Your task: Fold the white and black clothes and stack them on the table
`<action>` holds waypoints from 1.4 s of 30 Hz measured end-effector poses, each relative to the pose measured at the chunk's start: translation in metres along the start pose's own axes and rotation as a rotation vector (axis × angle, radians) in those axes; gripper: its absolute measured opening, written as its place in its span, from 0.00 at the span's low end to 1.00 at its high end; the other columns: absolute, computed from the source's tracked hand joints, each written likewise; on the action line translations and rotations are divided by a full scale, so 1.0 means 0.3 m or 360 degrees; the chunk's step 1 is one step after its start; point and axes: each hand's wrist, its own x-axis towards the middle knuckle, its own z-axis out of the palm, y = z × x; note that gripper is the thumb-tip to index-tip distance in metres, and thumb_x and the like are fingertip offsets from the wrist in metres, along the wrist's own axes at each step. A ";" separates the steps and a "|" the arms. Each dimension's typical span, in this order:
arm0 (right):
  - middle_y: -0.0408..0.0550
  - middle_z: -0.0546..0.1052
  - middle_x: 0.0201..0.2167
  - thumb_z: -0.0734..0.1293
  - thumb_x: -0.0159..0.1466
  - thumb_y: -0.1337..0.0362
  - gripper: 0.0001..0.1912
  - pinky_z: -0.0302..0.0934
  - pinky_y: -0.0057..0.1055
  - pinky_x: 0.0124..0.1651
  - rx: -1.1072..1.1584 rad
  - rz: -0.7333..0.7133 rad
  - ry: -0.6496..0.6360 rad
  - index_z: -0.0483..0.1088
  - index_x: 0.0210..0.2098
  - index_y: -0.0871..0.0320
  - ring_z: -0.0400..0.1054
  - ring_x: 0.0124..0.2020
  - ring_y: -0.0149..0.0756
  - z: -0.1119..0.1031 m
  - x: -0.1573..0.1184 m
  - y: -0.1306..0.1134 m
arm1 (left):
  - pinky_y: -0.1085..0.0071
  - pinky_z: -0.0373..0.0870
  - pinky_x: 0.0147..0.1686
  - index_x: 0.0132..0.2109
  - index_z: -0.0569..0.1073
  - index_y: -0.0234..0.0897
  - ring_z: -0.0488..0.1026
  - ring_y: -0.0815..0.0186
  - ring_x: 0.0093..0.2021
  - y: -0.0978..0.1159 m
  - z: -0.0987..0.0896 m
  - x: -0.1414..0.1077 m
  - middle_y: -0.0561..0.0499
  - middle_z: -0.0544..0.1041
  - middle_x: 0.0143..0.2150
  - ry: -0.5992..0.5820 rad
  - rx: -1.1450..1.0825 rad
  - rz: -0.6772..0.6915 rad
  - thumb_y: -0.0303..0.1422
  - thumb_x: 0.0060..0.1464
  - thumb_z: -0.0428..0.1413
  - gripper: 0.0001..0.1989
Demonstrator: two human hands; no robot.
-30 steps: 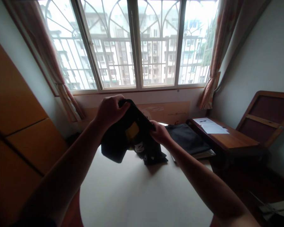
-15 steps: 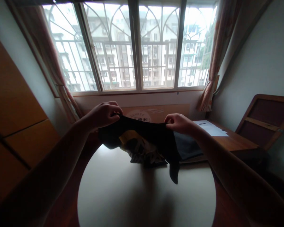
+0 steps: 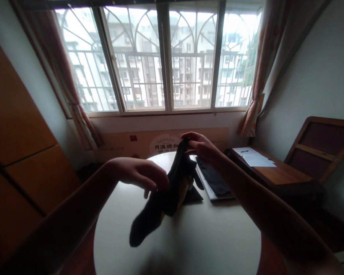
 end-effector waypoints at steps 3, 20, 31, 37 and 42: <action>0.40 0.76 0.30 0.70 0.55 0.64 0.19 0.69 0.27 0.32 0.0001 -0.0027 -0.0041 0.71 0.47 0.53 0.72 0.28 0.31 0.061 -0.006 0.002 | 0.66 0.78 0.34 0.44 0.80 0.36 0.79 0.60 0.37 -0.015 0.005 0.044 0.45 0.82 0.38 0.0672 0.0200 0.0310 0.44 0.54 0.65 0.17; 0.36 0.71 0.25 0.76 0.54 0.52 0.22 0.52 0.25 0.26 -0.0440 -0.0137 -0.0045 0.66 0.40 0.55 0.62 0.24 0.29 0.020 -0.067 0.265 | 0.73 0.63 0.31 0.33 0.72 0.36 0.68 0.68 0.31 -0.208 -0.027 0.280 0.55 0.72 0.28 0.1551 0.0103 0.0582 0.32 0.48 0.60 0.06; 0.42 0.79 0.32 0.76 0.50 0.65 0.20 0.65 0.28 0.34 -0.0205 0.0281 -0.0414 0.70 0.41 0.57 0.73 0.30 0.34 -0.070 -0.100 0.304 | 0.73 0.58 0.26 0.31 0.63 0.41 0.61 0.69 0.26 -0.142 -0.053 0.217 0.58 0.62 0.26 0.1797 -0.0088 0.0534 0.35 0.44 0.53 0.06; 0.37 0.74 0.21 0.71 0.49 0.69 0.12 0.61 0.25 0.22 -0.0722 0.0332 -0.0513 0.75 0.35 0.58 0.67 0.19 0.30 -0.156 -0.119 0.273 | 0.71 0.61 0.33 0.35 0.67 0.42 0.67 0.65 0.31 -0.109 -0.088 0.112 0.56 0.72 0.31 0.1944 0.1063 0.0292 0.44 0.47 0.60 0.14; 0.37 0.70 0.18 0.66 0.49 0.71 0.09 0.56 0.23 0.15 -0.1249 0.0217 -0.0043 0.72 0.30 0.55 0.64 0.16 0.30 -0.218 -0.059 0.145 | 0.68 0.62 0.33 0.38 0.79 0.44 0.76 0.58 0.34 -0.110 -0.097 0.111 0.51 0.81 0.34 0.1843 0.1614 -0.0086 0.43 0.53 0.59 0.10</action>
